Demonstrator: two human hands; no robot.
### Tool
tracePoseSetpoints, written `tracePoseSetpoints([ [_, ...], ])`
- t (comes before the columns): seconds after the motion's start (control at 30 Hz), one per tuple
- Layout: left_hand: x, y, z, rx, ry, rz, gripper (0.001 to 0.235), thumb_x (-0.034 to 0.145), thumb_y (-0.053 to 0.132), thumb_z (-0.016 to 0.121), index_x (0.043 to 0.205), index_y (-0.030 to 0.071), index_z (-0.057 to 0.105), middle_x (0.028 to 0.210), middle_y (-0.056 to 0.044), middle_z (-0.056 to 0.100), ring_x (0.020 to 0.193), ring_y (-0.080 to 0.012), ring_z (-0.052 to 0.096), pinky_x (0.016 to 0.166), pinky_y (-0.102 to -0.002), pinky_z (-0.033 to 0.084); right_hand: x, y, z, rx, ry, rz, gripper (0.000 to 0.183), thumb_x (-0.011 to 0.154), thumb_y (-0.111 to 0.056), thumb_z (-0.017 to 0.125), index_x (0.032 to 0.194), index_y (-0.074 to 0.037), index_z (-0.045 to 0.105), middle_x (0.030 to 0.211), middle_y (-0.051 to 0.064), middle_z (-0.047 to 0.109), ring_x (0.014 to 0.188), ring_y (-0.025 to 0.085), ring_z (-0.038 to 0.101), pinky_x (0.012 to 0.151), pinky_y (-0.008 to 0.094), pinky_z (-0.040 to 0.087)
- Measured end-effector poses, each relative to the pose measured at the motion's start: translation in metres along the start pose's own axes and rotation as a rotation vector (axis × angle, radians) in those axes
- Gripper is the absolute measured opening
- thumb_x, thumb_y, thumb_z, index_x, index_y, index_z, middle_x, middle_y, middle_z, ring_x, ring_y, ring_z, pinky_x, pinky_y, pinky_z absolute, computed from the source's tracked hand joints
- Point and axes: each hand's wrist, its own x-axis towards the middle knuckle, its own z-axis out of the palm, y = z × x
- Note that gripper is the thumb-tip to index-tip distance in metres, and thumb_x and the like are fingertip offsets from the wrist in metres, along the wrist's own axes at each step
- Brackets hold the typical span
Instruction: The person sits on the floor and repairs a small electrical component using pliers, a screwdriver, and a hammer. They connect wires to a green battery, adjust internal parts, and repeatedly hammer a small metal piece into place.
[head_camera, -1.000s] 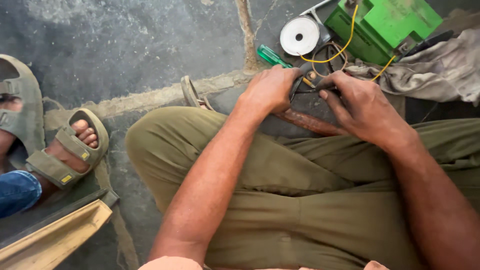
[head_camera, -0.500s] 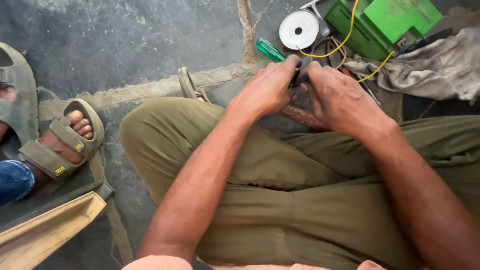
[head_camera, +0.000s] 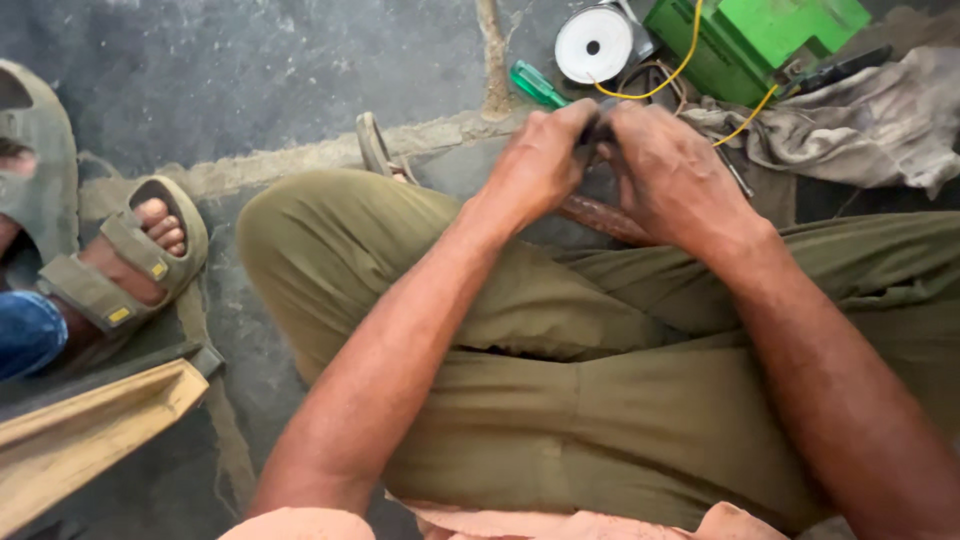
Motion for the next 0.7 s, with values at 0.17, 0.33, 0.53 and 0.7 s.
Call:
tracePoseSetpoints([
  [0.17,-0.003,-0.005,0.003,0.002,-0.010,0.095,0.034,0.085,0.009,0.067,0.119,0.007,0.061,0.094,-0.024,0.071,0.092,-0.0480,0.066,0.075,-0.056,0.054,0.004,-0.006,-0.001,-0.011,-0.005,0.005,0.024,0.097,0.004,0.063,0.117,0.004,0.049,0.104,0.025,0.058,0.100,0.046,0.059,0.086,0.052,0.049],
  [0.33,0.004,-0.001,0.003,0.058,-0.047,0.006,0.025,0.093,0.011,0.063,0.117,0.013,0.063,0.092,-0.022,0.073,0.092,-0.0454,0.069,0.075,-0.056,0.054,-0.008,-0.020,-0.019,0.000,-0.029,0.282,0.035,0.097,-0.009,0.069,0.120,0.006,0.049,0.098,0.024,0.060,0.088,0.045,0.062,0.074,0.053,0.050],
  [0.53,0.007,0.001,0.004,0.140,-0.102,-0.029,0.030,0.089,0.006,0.055,0.117,0.012,0.065,0.087,-0.024,0.071,0.089,-0.0464,0.068,0.073,-0.057,0.053,-0.033,-0.016,0.021,-0.113,-0.286,0.174,0.043,0.087,-0.033,0.077,0.109,-0.001,0.059,0.098,0.023,0.063,0.090,0.044,0.063,0.074,0.052,0.052],
  [0.7,0.006,-0.001,0.007,0.109,-0.065,0.013,0.014,0.095,0.018,0.061,0.105,0.011,0.068,0.087,-0.023,0.071,0.088,-0.0460,0.068,0.071,-0.057,0.053,-0.042,0.011,0.075,-0.272,-0.431,0.004,0.040,0.090,-0.028,0.074,0.115,0.000,0.060,0.103,0.020,0.064,0.098,0.037,0.062,0.084,0.050,0.052],
])
